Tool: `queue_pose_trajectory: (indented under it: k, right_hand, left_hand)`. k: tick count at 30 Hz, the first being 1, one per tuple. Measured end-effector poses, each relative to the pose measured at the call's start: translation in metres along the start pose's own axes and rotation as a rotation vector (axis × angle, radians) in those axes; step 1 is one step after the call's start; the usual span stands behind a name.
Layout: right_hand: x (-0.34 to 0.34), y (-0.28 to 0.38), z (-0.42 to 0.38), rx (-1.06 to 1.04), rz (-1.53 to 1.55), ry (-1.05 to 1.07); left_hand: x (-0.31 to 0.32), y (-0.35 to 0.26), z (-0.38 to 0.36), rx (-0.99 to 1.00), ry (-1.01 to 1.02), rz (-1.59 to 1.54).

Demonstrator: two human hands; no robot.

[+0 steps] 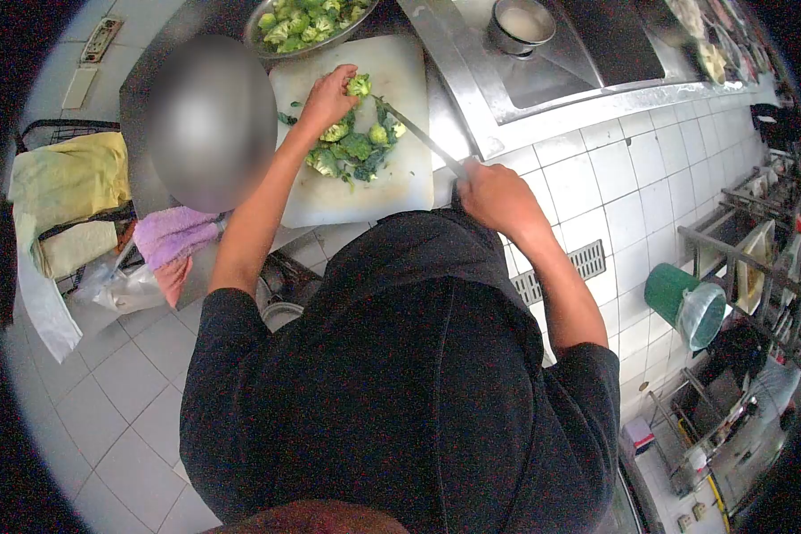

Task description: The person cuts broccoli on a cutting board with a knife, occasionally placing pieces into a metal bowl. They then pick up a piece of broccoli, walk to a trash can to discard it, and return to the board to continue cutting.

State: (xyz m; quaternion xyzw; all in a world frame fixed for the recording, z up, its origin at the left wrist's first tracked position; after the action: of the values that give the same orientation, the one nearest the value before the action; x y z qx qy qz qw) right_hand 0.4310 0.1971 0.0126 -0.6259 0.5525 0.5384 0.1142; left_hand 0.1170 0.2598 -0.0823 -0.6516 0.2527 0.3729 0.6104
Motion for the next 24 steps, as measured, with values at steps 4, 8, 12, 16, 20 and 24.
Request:
queue_pose_trajectory:
  k: [4, 8, 12, 16, 20, 24]
  right_hand:
    - [0.007, -0.003, 0.008, -0.022, -0.015, -0.049]
    - [0.008, 0.007, 0.015, -0.066, -0.081, -0.069]
    - [0.006, 0.015, 0.020, -0.075, -0.141, -0.081]
    - [0.004, 0.015, 0.023, -0.071, -0.188, -0.110]
    - [-0.001, 0.016, 0.018, -0.028, -0.176, -0.063]
    - [0.001, 0.011, 0.010, 0.006, -0.129, -0.053]
  left_hand:
    - [0.007, 0.006, 0.006, 0.049, 0.026, 0.003]
    - [0.000, 0.001, 0.003, 0.065, 0.041, 0.003]
    - [-0.001, 0.000, 0.005, 0.062, 0.009, -0.066]
    - [0.006, -0.004, 0.009, 0.044, 0.033, -0.058]
    - [0.007, -0.016, 0.009, 0.142, 0.011, -0.009]
    - [0.012, -0.021, 0.008, 0.143, 0.043, 0.014]
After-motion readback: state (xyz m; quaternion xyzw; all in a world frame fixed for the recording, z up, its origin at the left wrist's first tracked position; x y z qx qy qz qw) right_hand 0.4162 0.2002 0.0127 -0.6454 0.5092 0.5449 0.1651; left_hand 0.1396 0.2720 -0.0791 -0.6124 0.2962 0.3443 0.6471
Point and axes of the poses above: each hand's wrist, its own z-axis towards the middle knuckle, its own x-axis out of the palm, y = z × x, the point moved 8 cm from there along z, towards the middle knuckle, and after that the axes turned 5 degrees about -y, right-handed, at the moved point
